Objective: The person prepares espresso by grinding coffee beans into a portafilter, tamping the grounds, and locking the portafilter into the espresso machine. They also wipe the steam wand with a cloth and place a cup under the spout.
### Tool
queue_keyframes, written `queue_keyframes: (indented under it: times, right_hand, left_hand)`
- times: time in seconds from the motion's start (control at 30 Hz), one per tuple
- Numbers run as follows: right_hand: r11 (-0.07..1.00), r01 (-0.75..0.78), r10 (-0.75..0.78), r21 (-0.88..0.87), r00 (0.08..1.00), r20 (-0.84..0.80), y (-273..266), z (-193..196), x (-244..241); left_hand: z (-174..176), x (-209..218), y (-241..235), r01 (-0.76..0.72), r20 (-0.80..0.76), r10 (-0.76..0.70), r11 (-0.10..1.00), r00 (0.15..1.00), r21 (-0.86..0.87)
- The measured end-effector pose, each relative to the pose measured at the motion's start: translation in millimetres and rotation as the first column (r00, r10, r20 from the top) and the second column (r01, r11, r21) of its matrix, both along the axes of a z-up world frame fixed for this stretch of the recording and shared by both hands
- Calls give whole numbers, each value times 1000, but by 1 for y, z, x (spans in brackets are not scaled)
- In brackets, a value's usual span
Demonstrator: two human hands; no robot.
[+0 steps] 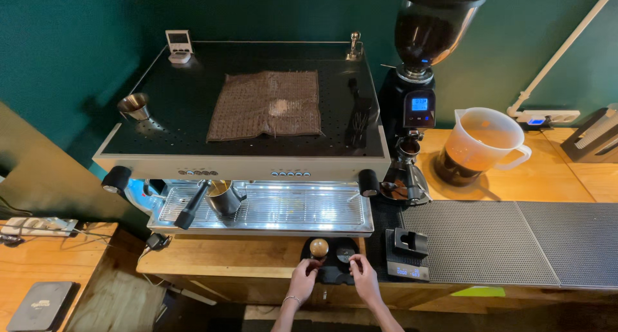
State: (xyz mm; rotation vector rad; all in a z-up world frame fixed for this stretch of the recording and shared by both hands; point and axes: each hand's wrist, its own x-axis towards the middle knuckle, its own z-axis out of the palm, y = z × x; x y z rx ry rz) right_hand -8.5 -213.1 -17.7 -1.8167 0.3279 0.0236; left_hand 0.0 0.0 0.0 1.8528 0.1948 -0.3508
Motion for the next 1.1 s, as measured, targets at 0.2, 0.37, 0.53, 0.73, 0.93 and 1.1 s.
queue_keyframes:
  times: [0.2,0.37,0.53,0.73,0.93,1.1]
  right_hand:
    - [1000,-5,5,-3,998,-55,1,11,-3]
    - [1000,-3,2,-21,1000,-29,1,3,0]
    - [1000,3,-4,-17,998,-59,2,11,-3]
    - [1000,17,-16,14,1000,-27,3,11,-2]
    - [1000,18,-17,11,999,-39,3,8,-1]
    - [999,22,-20,24,998,-60,1,3,1]
  left_hand:
    - [-4,0,0,-8,13,8,1000,1000,-16]
    - [-27,5,1,-14,77,16,1000,997,-24]
    - [-30,5,1,-23,94,25,999,995,-27]
    - [-48,9,1,-22,156,26,999,987,-25]
    - [-51,9,1,-28,164,33,999,986,-31]
    - [-37,7,1,-11,119,13,1000,993,-17]
